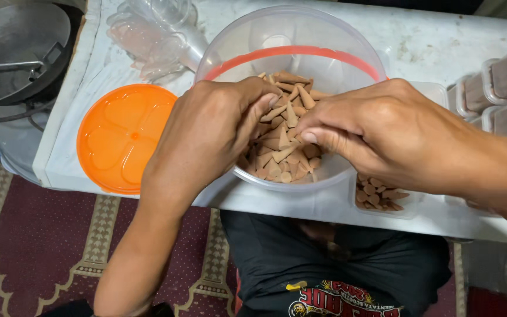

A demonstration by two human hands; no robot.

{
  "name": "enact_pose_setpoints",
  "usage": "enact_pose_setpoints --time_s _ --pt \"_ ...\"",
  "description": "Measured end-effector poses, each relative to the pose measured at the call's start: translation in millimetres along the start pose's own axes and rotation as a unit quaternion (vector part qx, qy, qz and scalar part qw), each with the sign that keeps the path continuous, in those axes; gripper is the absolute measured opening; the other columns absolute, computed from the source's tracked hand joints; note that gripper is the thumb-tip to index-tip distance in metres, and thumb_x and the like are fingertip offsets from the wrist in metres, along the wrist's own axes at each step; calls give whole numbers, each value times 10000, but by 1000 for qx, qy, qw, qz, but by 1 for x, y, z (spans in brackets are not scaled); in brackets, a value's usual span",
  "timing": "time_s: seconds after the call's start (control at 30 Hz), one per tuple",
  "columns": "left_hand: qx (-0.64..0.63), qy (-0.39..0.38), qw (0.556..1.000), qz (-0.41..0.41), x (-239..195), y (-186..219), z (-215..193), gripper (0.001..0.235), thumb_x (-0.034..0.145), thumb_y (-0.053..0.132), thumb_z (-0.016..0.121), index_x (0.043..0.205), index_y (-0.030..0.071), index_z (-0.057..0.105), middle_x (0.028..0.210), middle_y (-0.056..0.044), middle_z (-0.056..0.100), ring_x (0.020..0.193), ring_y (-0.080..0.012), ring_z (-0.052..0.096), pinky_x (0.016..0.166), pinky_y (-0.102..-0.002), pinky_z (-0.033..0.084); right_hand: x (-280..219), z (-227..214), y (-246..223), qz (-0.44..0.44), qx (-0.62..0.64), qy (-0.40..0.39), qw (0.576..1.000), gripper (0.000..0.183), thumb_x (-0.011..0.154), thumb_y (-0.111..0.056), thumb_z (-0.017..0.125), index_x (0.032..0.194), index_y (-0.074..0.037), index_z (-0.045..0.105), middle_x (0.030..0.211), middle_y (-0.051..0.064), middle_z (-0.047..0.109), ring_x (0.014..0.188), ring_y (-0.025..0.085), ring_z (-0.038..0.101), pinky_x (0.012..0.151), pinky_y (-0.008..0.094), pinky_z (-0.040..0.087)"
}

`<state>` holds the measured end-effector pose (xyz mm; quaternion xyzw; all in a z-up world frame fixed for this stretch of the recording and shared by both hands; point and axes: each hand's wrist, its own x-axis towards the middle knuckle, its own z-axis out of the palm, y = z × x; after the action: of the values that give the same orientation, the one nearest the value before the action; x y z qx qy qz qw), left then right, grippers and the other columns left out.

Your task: The person transfers small, cone-shaped wooden objects from a large transparent bucket into smaller rectangular plastic containers. They use both hands to scoop and arrange the objects, filling the smaller containers one by one.

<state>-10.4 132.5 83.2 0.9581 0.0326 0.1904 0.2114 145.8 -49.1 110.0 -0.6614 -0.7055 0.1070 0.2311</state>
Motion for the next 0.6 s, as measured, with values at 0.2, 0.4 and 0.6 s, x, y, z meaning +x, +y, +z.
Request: enact_pose_setpoints --time_s 0.2,0.4,0.6 --pt "-32 62 997 29 -4 6 3 250 1073 186 489 1145 47 684 1032 -119 754 877 -365 680 657 -461 479 6 9 11 9 59 -44 997 182 926 -257 679 1018 -151 795 988 -32 836 872 131 795 735 297 579" --pt "-2 67 997 -36 -22 39 10 70 1045 125 633 996 78 615 820 -106 616 710 -368 598 549 -514 418 -4 8 23 -8 52 -105 993 229 973 -226 589 1120 -152 749 1015 -34 789 864 208 752 730 352 552" --pt "-220 -59 973 27 -42 64 -14 373 1057 236 470 1285 -36 584 1174 -192 558 1058 -365 630 853 -466 542 -26 -3 46 -61 -257 -19 964 110 1088 -194 618 1118 -164 719 1000 -30 708 932 273 690 839 411 505"
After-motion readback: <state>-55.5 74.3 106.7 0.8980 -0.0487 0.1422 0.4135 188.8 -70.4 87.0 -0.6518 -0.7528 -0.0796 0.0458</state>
